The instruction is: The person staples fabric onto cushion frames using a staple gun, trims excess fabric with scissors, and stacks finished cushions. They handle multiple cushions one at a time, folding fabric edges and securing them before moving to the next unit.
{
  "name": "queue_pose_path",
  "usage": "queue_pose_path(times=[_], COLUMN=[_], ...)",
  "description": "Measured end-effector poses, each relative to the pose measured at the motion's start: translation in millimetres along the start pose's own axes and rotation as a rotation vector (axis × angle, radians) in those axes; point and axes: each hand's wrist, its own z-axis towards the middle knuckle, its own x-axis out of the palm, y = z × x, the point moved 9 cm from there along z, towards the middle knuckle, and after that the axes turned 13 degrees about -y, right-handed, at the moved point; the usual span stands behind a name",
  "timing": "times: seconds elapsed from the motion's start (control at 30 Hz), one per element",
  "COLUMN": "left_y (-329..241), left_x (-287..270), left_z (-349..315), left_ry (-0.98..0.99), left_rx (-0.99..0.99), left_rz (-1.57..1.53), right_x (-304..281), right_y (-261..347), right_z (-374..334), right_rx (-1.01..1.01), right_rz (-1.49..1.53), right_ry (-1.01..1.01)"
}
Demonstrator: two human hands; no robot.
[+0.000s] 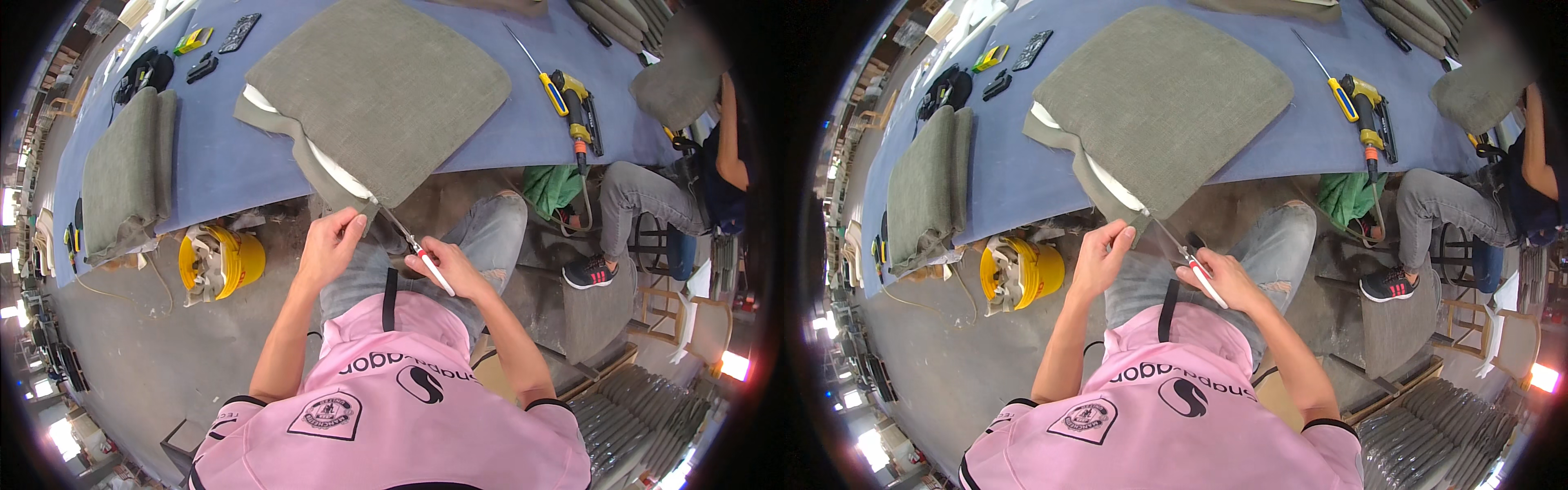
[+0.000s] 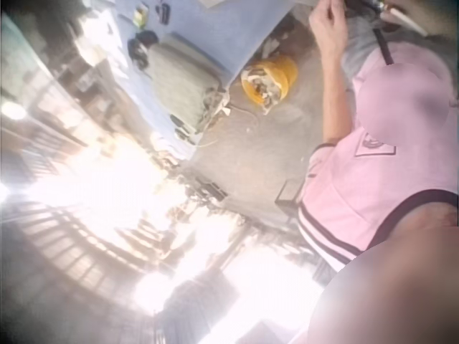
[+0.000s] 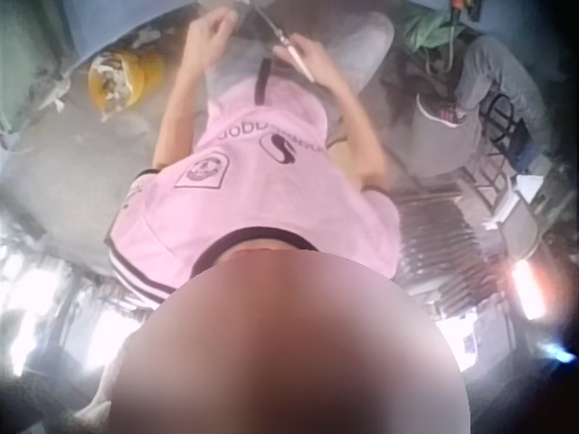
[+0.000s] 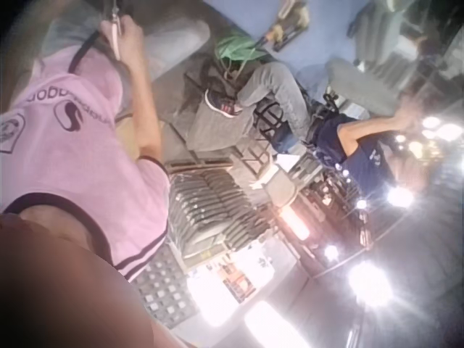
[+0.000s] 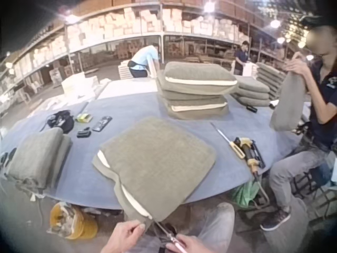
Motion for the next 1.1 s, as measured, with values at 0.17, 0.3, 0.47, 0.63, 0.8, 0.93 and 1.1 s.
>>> queue_pose_path(times=[0.17,0.3,0.47,0.63,0.8,0.93,1.1], left_y=[19,17,-5,7,41,65,37], left_x=[7,11,4,-11,2,46,62], left_z=[-13,-17,-23,-14,-1,-19,-33], left_ry=[0.06,-0.047,-0.096,-0.395,-0.352,-0.241,-0.138], left_rx=[-0.048,-0.012,0.001,0.096,-0.423,-0.815,-0.63], left_rz=[0.013,0.0,-0.12,-0.3,-0.829,-0.88,-0.777], right_x=[-7,-7,-5,2,-5,-31,-25], right_y=[8,4,6,-7,16,30,-2], right_z=[8,10,5,-5,-20,-14,-21], right_rx=[-0.101,-0.146,-0.174,-0.138,-0.182,-0.178,0.052], right_rz=[-0.083,-0.069,-0.07,0.054,0.138,0.101,0.265], right_ry=[-0.136,-0.16,-0.192,-0.169,-0.107,-0.234,-0.225])
